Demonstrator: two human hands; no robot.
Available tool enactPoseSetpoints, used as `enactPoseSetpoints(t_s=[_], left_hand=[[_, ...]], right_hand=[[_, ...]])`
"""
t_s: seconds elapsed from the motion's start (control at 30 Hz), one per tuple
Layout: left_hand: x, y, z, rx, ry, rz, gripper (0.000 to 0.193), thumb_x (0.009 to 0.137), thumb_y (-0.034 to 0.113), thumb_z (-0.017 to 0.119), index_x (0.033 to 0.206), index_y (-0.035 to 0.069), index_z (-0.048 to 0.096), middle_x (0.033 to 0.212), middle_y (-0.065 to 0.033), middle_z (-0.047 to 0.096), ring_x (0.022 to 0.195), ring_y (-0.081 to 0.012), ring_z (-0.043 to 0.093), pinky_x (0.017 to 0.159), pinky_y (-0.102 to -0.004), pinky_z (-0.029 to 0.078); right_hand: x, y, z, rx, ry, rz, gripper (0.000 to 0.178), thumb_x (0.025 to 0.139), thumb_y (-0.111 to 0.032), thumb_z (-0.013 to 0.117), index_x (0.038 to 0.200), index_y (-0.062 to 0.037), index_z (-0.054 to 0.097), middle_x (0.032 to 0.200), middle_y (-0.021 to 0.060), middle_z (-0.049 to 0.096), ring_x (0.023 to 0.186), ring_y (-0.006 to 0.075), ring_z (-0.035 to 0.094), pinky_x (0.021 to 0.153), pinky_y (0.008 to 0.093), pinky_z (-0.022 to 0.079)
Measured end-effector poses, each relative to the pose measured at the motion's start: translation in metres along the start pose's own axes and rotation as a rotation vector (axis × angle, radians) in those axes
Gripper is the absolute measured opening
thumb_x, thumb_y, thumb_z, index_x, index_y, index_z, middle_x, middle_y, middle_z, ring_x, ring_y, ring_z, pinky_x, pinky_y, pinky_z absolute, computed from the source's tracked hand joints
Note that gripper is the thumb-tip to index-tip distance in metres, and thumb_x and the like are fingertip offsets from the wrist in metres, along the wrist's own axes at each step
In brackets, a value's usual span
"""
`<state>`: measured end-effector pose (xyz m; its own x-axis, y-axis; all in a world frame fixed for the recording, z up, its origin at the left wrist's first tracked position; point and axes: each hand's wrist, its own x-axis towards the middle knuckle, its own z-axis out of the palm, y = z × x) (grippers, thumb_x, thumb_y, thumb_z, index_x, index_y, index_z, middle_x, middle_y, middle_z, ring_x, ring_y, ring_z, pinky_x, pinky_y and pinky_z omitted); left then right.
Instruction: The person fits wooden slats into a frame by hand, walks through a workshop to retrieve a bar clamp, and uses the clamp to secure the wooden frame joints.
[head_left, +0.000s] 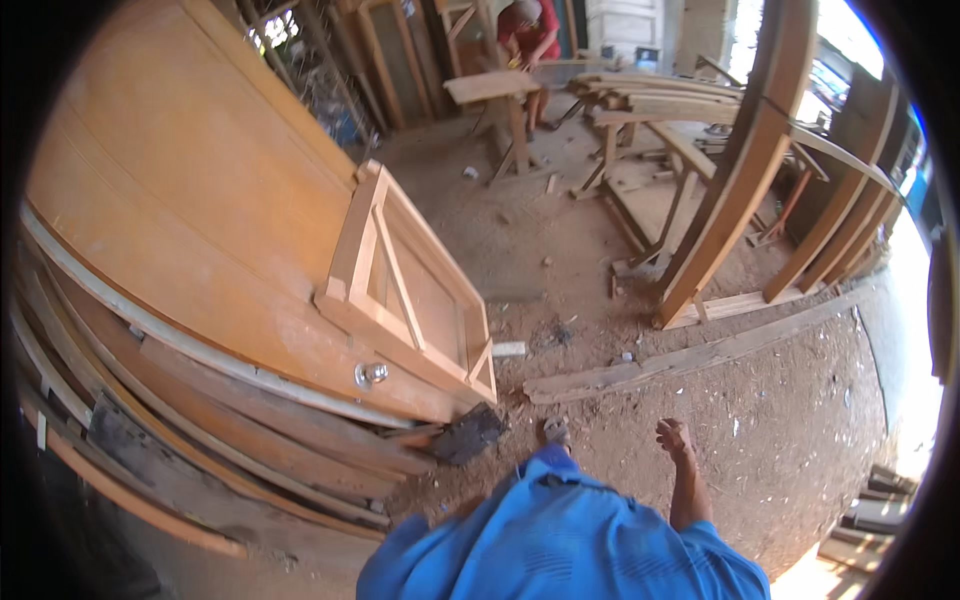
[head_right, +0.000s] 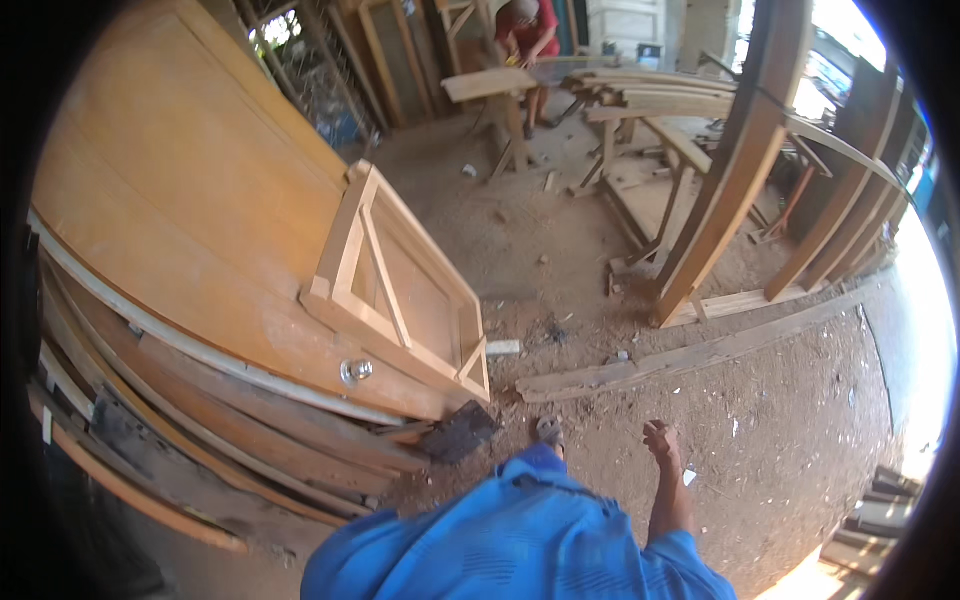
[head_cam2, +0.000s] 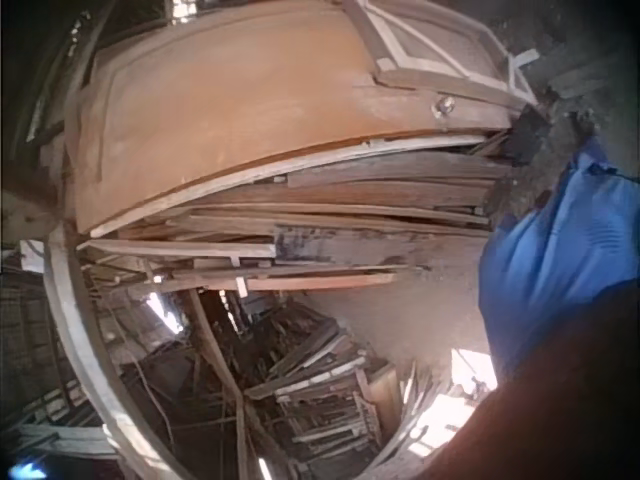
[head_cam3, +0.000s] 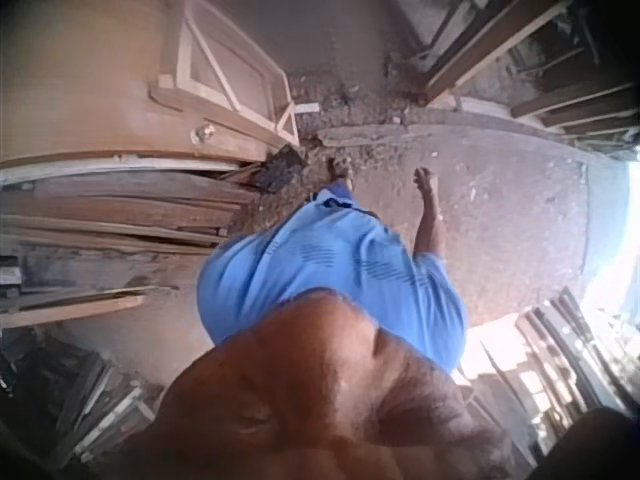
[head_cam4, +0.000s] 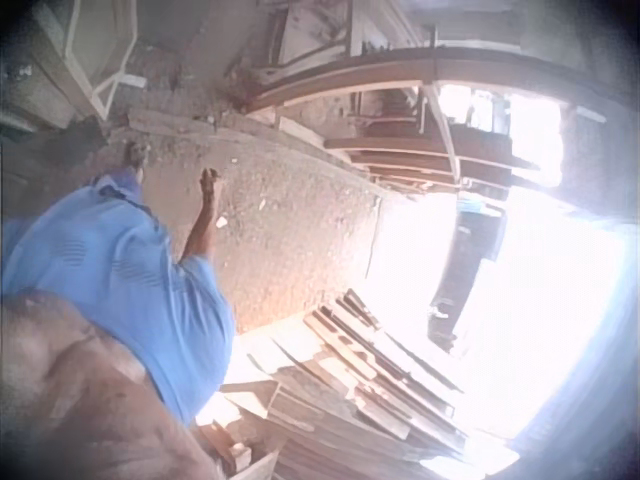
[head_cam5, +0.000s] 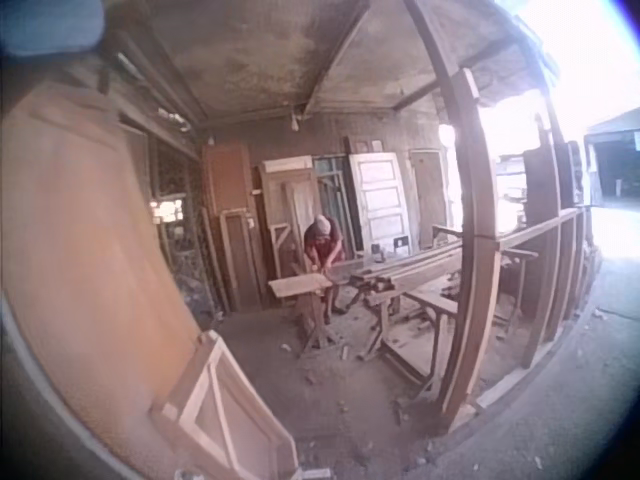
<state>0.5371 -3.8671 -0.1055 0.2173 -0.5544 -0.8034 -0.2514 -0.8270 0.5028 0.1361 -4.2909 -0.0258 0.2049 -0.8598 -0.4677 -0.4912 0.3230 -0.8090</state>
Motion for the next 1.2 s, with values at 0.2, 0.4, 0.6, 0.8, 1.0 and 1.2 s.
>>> enactPoseSetpoints(t_s=[0.2,0.4,0.6,0.8,1.0,1.2], left_hand=[[0.099,0.282,-0.112,0.113,0.041,0.315,0.036,0.093,0.038,0.061,0.094,0.002,0.068,0.073,-0.0071,0.066,0.073,-0.0179,0.063,0.068,-0.0389,0.049],[0.229,0.362,-0.184,-0.171,0.618,0.609,0.036,0.093,0.035,0.064,0.106,0.001,0.064,0.095,-0.0165,0.071,0.089,-0.0317,0.07,0.08,-0.0391,0.055],[0.291,0.454,-0.206,-0.203,-0.163,0.479,0.053,0.093,0.037,0.068,0.132,0.004,0.056,0.108,-0.0051,0.066,0.087,-0.0128,0.063,0.075,-0.0308,0.053],[0.363,0.534,-0.328,-1.111,0.226,0.316,0.04,0.092,0.031,0.065,0.122,0.005,0.061,0.093,-0.0029,0.065,0.075,-0.0103,0.062,0.059,-0.025,0.049],[0.376,0.452,-0.389,-0.69,0.82,0.259,0.036,0.093,0.037,0.063,0.097,0.001,0.069,0.074,-0.0061,0.065,0.066,-0.0168,0.061,0.062,-0.0303,0.05],[0.408,0.435,-0.411,-0.791,0.268,-0.085,0.041,0.092,0.035,0.062,0.106,-0.003,0.066,0.092,-0.0132,0.069,0.079,-0.02,0.062,0.064,-0.0351,0.048]], right_hand=[[0.056,0.123,-0.066,-0.649,0.221,-0.57,0.022,0.082,-0.027,0.067,0.082,-0.0053,0.067,0.069,0.0154,0.065,0.065,0.0343,0.065,0.062,0.0454,0.054],[0.124,0.0,-0.025,-0.394,-0.164,0.364,0.021,0.082,-0.025,0.065,0.073,-0.0059,0.066,0.065,0.0143,0.063,0.065,0.0344,0.065,0.06,0.0462,0.053],[0.312,-0.099,0.009,-0.51,-0.288,0.304,0.019,0.084,-0.021,0.063,0.073,-0.0056,0.066,0.066,0.0144,0.063,0.066,0.0341,0.064,0.06,0.0464,0.052],[0.576,-0.226,0.07,-0.699,-0.339,-0.041,0.018,0.085,-0.018,0.06,0.073,-0.0054,0.065,0.067,0.0145,0.063,0.067,0.0338,0.064,0.06,0.0467,0.051],[0.73,-0.427,0.198,-0.919,-0.508,-1.091,0.007,0.076,-0.012,0.063,0.076,-0.0053,0.063,0.076,0.0145,0.063,0.068,0.0323,0.063,0.06,0.042,0.051],[0.768,-0.533,0.317,0.002,-0.62,-0.148,0.018,0.076,-0.01,0.065,0.092,-0.0036,0.07,0.087,0.0105,0.07,0.074,0.0199,0.066,0.064,0.0341,0.053]])
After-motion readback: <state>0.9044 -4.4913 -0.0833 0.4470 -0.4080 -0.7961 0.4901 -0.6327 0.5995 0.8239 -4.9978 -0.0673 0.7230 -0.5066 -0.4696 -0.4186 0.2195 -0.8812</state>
